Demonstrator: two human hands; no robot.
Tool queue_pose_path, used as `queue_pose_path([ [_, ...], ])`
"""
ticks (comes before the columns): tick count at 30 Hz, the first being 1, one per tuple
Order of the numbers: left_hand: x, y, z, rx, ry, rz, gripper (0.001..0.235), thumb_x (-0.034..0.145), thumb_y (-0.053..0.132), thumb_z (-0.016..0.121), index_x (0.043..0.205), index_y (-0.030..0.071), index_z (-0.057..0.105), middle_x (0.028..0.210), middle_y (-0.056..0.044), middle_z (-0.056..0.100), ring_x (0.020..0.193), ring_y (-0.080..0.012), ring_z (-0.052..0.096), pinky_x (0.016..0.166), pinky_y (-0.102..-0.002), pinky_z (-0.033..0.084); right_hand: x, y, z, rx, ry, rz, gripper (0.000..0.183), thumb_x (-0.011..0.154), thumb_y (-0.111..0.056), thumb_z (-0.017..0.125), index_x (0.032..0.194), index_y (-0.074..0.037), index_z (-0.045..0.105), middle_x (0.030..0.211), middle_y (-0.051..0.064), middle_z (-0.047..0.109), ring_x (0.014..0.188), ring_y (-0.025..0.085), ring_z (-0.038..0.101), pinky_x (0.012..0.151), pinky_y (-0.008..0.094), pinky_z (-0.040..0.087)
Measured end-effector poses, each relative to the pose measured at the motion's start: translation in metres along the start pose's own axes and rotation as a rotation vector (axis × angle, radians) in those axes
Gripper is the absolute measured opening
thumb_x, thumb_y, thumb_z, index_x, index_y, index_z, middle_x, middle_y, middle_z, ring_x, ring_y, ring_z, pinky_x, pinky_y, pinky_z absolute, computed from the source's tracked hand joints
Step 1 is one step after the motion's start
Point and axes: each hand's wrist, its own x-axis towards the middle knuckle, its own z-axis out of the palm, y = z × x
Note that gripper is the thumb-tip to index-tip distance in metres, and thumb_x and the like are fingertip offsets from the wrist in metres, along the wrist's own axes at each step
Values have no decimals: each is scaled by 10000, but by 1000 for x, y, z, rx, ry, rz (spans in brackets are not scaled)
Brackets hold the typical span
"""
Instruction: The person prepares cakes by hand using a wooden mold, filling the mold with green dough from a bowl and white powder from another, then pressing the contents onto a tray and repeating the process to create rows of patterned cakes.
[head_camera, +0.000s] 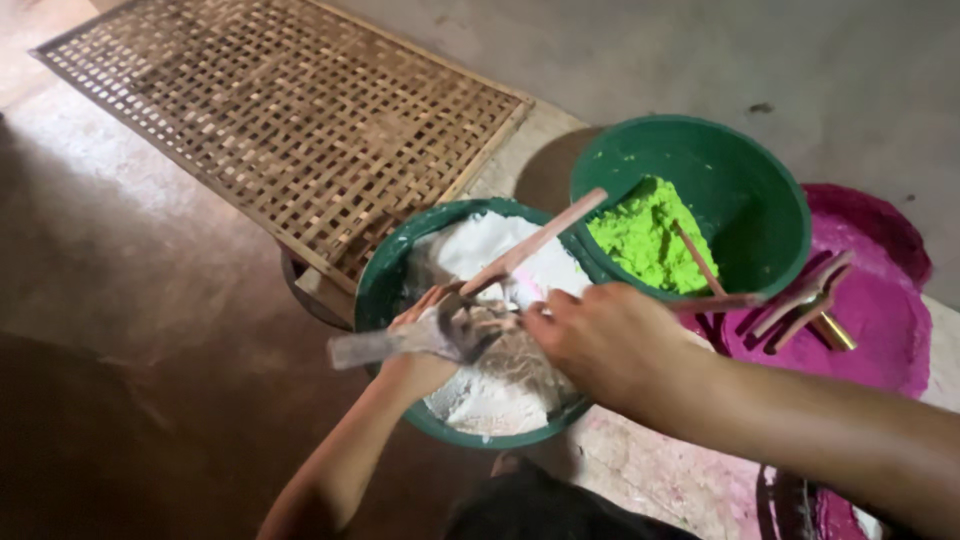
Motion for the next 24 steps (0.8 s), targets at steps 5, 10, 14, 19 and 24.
queue_pose_path([
  [5, 1, 6, 13, -140, -18, -4, 454, 763, 247, 745, 1189, 106, 681, 1273, -141, 666, 1101, -325, 671, 911, -405, 551, 32, -35, 32, -12, 74, -47, 195, 885, -142, 598, 1045, -36, 633, 895, 124, 669, 696, 282, 717, 539, 384, 572],
  [10, 2, -14, 2, -118, -22, -252, 437, 844, 261, 743, 1257, 132, 681, 1232, -127, 676, 1100, -284, 677, 932, -381, 539, -17, 8, 27, 166, 160, 80, 321, 786, -58, 599, 1101, -83, 656, 907, 96, 685, 726, 275, 734, 582, 402, 593],
  [14, 9, -9, -22, -334, 26, -281, 560, 720, 374, 831, 1186, 119, 655, 1155, -83, 709, 1033, -234, 723, 891, -354, 582, -24, 34, 6, 166, 77, 132, 446, 880, -79, 560, 1289, -230, 653, 914, 21, 679, 784, 222, 731, 628, 403, 577],
  [19, 16, 17, -14, -67, -159, -131, 569, 704, 340, 866, 1185, 106, 672, 1283, -126, 666, 1113, -325, 660, 895, -426, 528, 3, 0, 10, 35, 228, -31, 340, 827, -133, 596, 1159, -98, 664, 908, 77, 688, 731, 274, 714, 588, 397, 559],
  [24, 3, -11, 1, -60, 57, -165, 622, 738, 221, 836, 1310, 77, 637, 1229, -162, 672, 1125, -347, 657, 929, -438, 521, 5, -5, 25, 211, 90, 144, 353, 874, -135, 591, 1218, -122, 668, 957, 92, 690, 729, 279, 718, 561, 426, 555],
])
